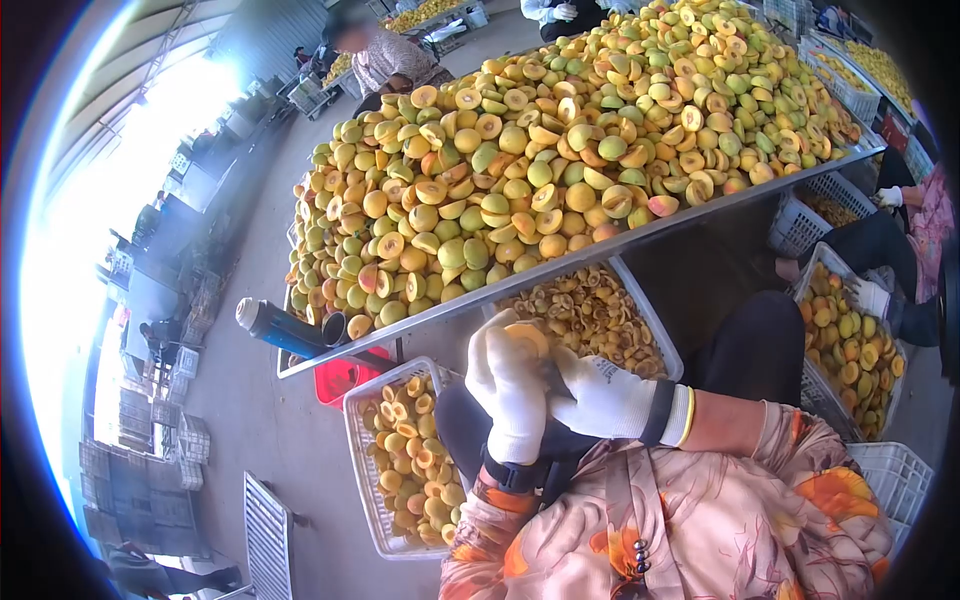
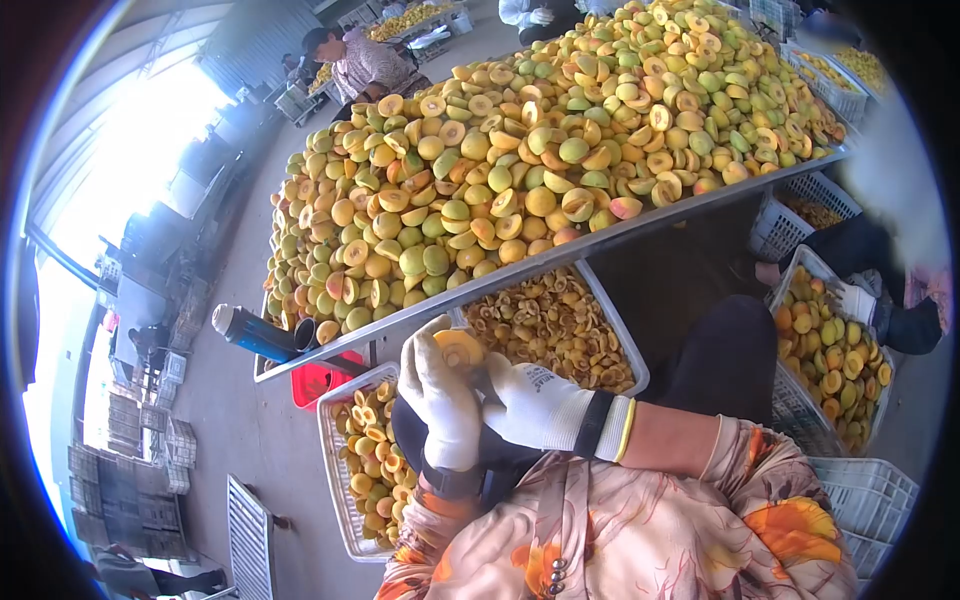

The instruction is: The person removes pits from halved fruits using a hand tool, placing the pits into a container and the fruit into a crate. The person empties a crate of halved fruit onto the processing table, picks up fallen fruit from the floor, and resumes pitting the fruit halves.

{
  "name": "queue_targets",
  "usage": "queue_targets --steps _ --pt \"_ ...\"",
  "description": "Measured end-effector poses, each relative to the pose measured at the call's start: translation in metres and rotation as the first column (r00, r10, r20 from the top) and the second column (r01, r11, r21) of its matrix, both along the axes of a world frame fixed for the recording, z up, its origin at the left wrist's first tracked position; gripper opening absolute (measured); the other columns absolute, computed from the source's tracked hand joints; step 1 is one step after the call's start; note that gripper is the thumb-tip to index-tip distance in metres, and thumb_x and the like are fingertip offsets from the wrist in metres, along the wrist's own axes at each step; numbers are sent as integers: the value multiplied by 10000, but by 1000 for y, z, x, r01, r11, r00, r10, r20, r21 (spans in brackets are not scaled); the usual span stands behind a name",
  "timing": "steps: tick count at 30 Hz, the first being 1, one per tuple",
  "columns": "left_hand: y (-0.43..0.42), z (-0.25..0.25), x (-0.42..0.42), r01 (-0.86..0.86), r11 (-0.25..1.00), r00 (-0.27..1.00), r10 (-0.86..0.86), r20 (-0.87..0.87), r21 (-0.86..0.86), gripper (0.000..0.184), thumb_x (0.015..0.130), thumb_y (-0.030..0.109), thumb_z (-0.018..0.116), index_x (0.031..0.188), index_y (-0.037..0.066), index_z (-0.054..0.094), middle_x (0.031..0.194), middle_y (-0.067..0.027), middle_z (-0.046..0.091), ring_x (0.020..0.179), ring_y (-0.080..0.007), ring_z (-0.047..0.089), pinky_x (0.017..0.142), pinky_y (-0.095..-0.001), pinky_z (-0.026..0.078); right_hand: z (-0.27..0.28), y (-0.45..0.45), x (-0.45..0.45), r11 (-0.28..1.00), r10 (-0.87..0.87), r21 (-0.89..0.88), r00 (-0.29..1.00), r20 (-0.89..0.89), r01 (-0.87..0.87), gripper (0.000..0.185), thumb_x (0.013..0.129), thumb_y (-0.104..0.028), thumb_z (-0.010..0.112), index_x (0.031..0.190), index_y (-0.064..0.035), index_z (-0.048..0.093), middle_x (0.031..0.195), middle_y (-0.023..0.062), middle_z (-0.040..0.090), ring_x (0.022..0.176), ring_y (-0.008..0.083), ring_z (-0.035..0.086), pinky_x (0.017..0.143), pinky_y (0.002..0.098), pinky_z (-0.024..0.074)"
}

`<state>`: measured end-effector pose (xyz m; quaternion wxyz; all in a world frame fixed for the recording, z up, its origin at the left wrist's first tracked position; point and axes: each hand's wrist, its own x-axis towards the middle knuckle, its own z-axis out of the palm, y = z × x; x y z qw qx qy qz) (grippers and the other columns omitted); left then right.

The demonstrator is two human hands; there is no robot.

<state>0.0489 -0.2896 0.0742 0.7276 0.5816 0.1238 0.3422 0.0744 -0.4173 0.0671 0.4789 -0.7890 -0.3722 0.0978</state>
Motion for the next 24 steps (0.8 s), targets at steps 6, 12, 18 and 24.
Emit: queue_targets --steps 6,12,18,24 --pt "12 7 3 66 996 996 -62 -70 62 355 1047 312 569 1103 -13 699 883 -99 721 721 -136 677 584 -241 535 6 -6 18 963 246 124 968 -55 -238 338 877 -124 636 1191 -15 573 1070 254 686 964 417 688 798 478 555" --pt "6 14 9 121 989 990 -126 -60 -84 354 1029 318 586 1117 -7 697 910 -115 730 716 -164 696 553 -235 518 -1 -3 34 905 362 241 932 -10 -349 316 869 -106 623 1172 -14 609 1013 212 682 927 372 680 801 437 543" --pt "16 -11 17 113 982 994 -112 -21 151 392 1046 348 542 1129 -8 683 946 -135 732 714 -196 703 534 -250 512 1 -9 46 926 377 13 920 -109 -378 365 863 -123 611 1208 -3 606 1034 217 691 978 366 672 861 447 520" --pt "7 1 17 180 946 981 -191 -16 -269 417 1049 335 532 1159 -37 685 927 -116 747 731 -143 674 668 -255 530 6 -7 52 889 458 136 842 -285 -437 414 860 -140 657 1242 8 601 1099 193 684 1049 302 643 929 410 500"
